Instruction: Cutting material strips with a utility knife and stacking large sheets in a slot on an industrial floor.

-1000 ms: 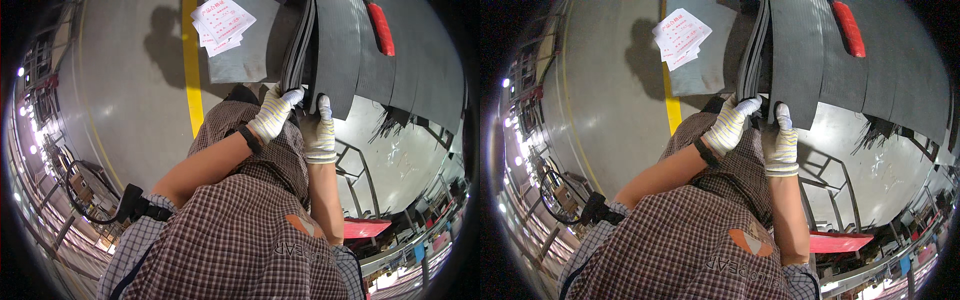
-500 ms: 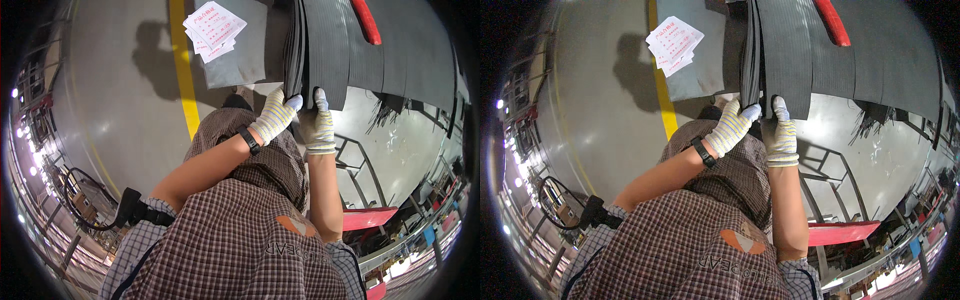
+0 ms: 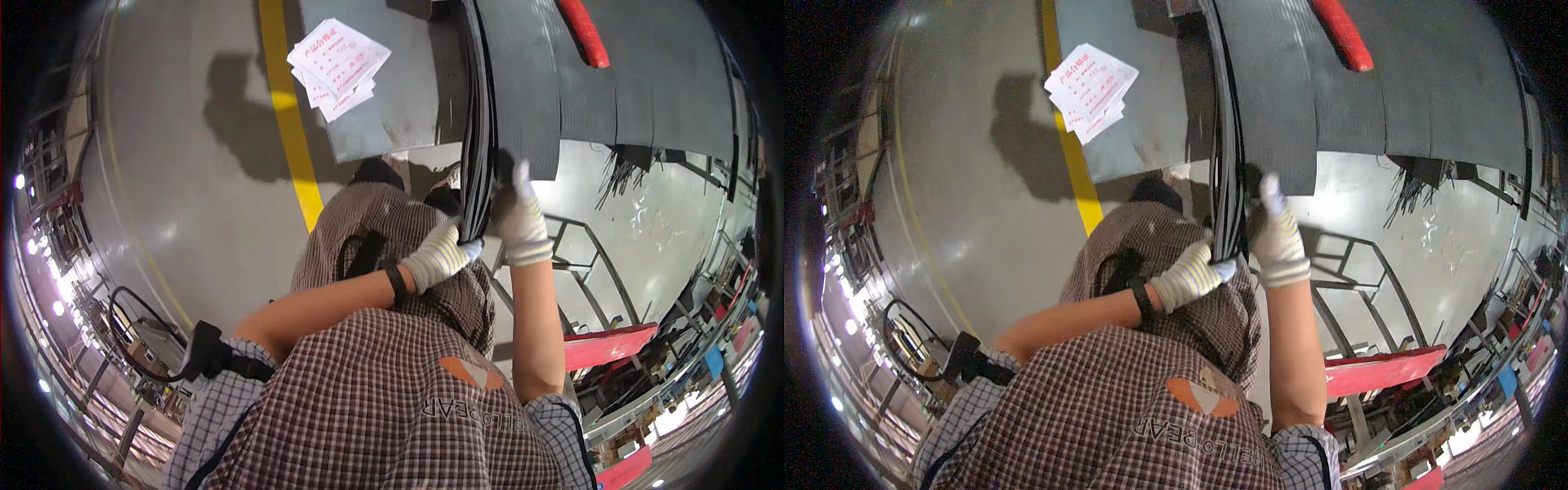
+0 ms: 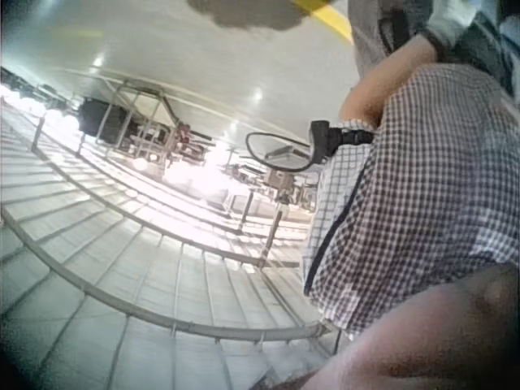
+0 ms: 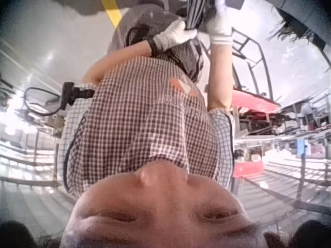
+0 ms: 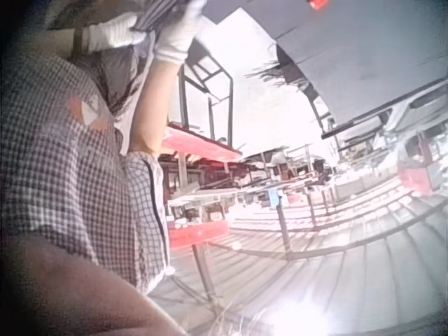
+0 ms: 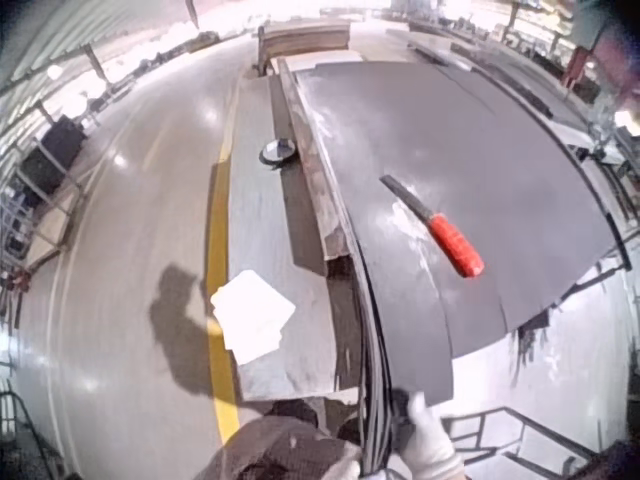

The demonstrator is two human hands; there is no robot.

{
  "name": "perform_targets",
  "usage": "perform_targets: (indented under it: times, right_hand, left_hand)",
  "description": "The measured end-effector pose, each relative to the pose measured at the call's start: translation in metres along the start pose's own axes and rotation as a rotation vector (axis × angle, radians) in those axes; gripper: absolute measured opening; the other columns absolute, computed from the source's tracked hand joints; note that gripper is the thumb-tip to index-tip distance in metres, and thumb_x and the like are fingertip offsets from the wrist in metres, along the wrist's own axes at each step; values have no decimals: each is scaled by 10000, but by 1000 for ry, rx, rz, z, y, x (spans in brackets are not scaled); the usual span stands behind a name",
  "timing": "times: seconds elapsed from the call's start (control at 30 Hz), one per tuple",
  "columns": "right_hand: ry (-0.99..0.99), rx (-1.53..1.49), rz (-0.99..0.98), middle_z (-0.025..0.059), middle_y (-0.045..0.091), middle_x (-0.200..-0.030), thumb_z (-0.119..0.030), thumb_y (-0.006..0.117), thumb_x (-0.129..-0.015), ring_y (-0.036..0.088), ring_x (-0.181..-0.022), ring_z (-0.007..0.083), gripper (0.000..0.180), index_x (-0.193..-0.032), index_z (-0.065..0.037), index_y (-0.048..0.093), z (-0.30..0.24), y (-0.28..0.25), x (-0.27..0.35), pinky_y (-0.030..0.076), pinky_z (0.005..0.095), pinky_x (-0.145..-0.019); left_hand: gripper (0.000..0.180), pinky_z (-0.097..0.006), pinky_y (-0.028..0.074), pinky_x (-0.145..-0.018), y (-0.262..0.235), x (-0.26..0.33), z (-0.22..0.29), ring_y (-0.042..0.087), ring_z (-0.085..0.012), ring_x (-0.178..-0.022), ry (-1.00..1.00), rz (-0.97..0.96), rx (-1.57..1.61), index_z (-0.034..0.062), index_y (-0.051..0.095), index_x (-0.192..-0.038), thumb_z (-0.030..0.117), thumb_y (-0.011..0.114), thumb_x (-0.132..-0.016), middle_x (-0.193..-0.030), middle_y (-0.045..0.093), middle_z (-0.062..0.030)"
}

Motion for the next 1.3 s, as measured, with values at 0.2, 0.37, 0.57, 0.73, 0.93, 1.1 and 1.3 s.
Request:
perform_targets:
  times: [0.2, 0.37, 0.57, 0.73, 0.93, 1.1, 1.3]
  right_hand:
    - [-73, 572, 46, 51, 677, -948, -143, 864, -698, 623, -814, 118, 566, -1142, 35, 562, 35, -7, -6, 535, 285, -779]
    - [-148, 508, 160, 50, 675, -881, 40, 744, -745, 623, -757, 107, 331, -1049, 5, 618, 50, -21, -16, 531, 262, -672]
    - [-108, 1047, 168, 183, 679, -869, -160, 702, -786, 668, -812, 287, 386, -1082, 49, 568, 29, -15, 12, 533, 349, -726]
    - [81, 1573, 53, 309, 643, -889, -211, 671, -744, 646, -880, 433, 428, -1071, 45, 565, 55, -58, 83, 528, 478, -767]
    - [616, 1739, 90, 220, 666, -824, -176, 579, -770, 652, -793, 393, 240, -965, -63, 660, 146, -183, 285, 527, 473, -708]
    - [1059, 1232, 236, 166, 648, -754, -187, 604, -776, 633, -720, 307, 175, -879, -57, 660, 187, -229, 408, 519, 410, -661]
    - [701, 555, 243, 101, 627, -671, -200, 634, -784, 609, -633, 204, 154, -776, -48, 660, 155, -211, 349, 509, 335, -605]
  left_hand:
    - [549, -418, 519, -721, 9, 46, 93, 651, -369, -697, 195, -585, -1604, -14, 682, -878, 502, 761, -709, -770, 678, -199]
    - [575, -379, 527, -746, -69, 0, 272, 666, -322, -771, 579, 330, -1357, 18, 635, -1091, 429, 777, -716, -813, 694, -171]
    - [678, -460, 510, -860, -83, -71, 354, 633, -394, -997, 636, 705, -1392, -38, 492, -1244, 379, 720, -760, -1033, 660, -251]
    - [653, -465, 512, -845, -79, -84, 357, 640, -397, -963, 650, 709, -1478, -56, 487, -1249, 341, 692, -773, -1005, 661, -260]
    - [685, -447, 489, -897, -84, -78, 360, 614, -414, -1008, 681, 701, -1475, -109, 530, -1233, 379, 690, -779, -1071, 632, -300]
    - [652, -457, 525, -800, -74, -76, 366, 650, -402, -902, 750, 763, -1506, -82, 528, -1207, 357, 701, -758, -958, 670, -252]
    - [396, -490, 487, -751, -67, -70, 373, 612, -443, -861, 952, 704, -1296, 1, 570, -941, 332, 706, -774, -913, 647, -256]
Point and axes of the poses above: each hand's wrist, its own x-axis away from the middle knuckle, its own y-axis out of the palm, z = x × y, the point moved 8 cm from there along -x, towards the middle knuckle
